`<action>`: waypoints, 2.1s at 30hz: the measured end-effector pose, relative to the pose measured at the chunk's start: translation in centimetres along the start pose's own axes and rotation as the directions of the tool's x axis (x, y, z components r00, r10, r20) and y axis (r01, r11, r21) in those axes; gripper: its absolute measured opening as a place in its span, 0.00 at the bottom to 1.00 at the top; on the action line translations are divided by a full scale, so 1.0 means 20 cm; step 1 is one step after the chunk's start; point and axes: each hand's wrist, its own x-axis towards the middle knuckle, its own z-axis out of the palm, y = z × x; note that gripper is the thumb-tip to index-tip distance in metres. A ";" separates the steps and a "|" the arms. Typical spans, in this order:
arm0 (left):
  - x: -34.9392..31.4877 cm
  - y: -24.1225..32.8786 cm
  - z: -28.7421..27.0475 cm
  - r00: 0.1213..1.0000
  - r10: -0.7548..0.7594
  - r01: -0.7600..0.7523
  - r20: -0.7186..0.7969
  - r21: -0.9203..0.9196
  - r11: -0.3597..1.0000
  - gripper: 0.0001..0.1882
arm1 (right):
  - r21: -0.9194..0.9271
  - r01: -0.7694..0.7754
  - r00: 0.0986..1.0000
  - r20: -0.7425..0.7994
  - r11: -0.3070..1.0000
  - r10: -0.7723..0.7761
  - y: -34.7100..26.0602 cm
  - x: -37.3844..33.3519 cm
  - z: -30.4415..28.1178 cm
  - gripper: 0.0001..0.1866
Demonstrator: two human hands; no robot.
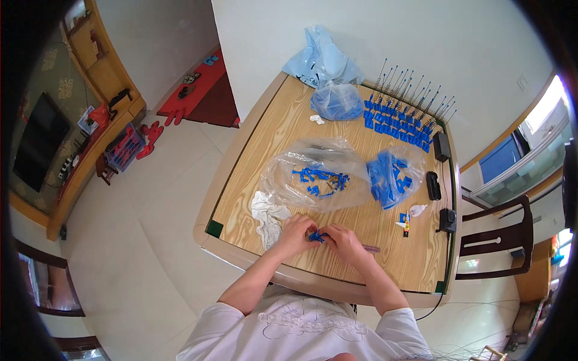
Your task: The person assembles small blue plastic electronic component housings using a screwdriver.
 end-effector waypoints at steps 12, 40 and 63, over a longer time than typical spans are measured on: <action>-0.02 0.04 -0.01 0.999 -0.043 0.043 -0.009 -0.003 0.999 0.18 | 0.030 0.066 0.997 0.030 0.997 -0.067 0.02 0.03 -0.01 0.11; -0.08 0.06 0.10 0.956 0.022 -0.018 -0.293 0.017 1.000 0.21 | 0.166 -0.369 0.881 -0.250 0.915 0.401 0.00 -0.15 0.10 0.14; -0.10 0.06 0.12 0.951 0.139 -0.095 -0.277 0.167 0.981 0.23 | 0.051 -0.431 0.841 -0.339 0.901 0.422 -0.01 -0.09 0.22 0.12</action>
